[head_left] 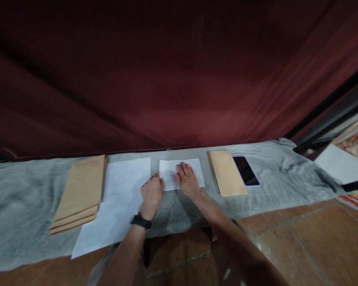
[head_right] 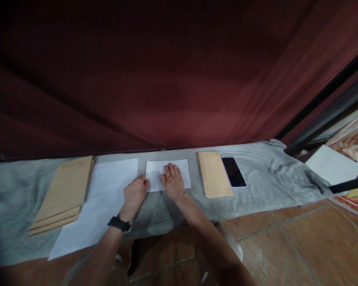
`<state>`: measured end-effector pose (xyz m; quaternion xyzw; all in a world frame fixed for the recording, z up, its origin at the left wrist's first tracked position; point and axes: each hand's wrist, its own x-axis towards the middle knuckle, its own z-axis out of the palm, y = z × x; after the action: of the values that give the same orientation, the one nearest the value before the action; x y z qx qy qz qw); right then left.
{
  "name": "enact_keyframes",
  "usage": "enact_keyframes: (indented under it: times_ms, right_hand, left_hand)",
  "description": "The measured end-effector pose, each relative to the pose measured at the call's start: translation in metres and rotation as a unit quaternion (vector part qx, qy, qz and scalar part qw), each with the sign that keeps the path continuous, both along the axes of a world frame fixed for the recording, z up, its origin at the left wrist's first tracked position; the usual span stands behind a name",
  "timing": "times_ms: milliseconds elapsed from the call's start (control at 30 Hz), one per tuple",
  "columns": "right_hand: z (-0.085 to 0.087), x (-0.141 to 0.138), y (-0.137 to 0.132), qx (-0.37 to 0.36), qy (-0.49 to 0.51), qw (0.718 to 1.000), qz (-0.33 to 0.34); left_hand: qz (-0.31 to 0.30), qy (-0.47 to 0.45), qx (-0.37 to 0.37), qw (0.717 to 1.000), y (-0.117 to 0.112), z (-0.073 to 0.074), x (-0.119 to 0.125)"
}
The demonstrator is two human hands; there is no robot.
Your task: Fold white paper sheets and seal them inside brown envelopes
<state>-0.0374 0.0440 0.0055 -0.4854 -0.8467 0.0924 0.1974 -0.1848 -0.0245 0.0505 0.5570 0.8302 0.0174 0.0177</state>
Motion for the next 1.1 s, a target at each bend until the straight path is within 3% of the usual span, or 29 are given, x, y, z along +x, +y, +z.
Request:
enact_keyframes:
  times_ms: [200, 300, 400, 500, 667, 967, 1100]
  right_hand:
    - [-0.007, 0.003, -0.004, 0.004, -0.036, 0.999, -0.004]
    - [-0.006, 0.003, -0.005, -0.008, -0.043, 0.999, -0.012]
    - [-0.003, 0.002, -0.005, -0.02, -0.047, 0.999, -0.013]
    - [-0.001, 0.002, -0.006, -0.033, -0.057, 0.998, -0.006]
    - [0.002, 0.004, -0.006, -0.04, -0.074, 0.996, 0.013]
    - [0.008, 0.005, -0.001, -0.066, -0.069, 0.995, 0.013]
    - [0.004, 0.009, 0.004, -0.061, -0.064, 0.996, -0.014]
  left_hand:
    - [0.026, -0.026, -0.007, 0.999, 0.002, 0.008, -0.001]
    - [0.023, -0.032, 0.046, 0.998, 0.006, 0.011, 0.002]
    - [-0.063, -0.075, 0.132, 0.986, 0.014, 0.001, 0.01]
    - [-0.152, -0.132, 0.171, 0.965, 0.022, -0.018, 0.025]
    - [-0.202, -0.122, 0.113, 0.965, 0.028, -0.038, 0.043]
    - [-0.168, -0.072, 0.061, 0.981, 0.058, -0.038, 0.04]
    - [-0.146, -0.052, 0.063, 0.986, 0.062, -0.042, 0.041]
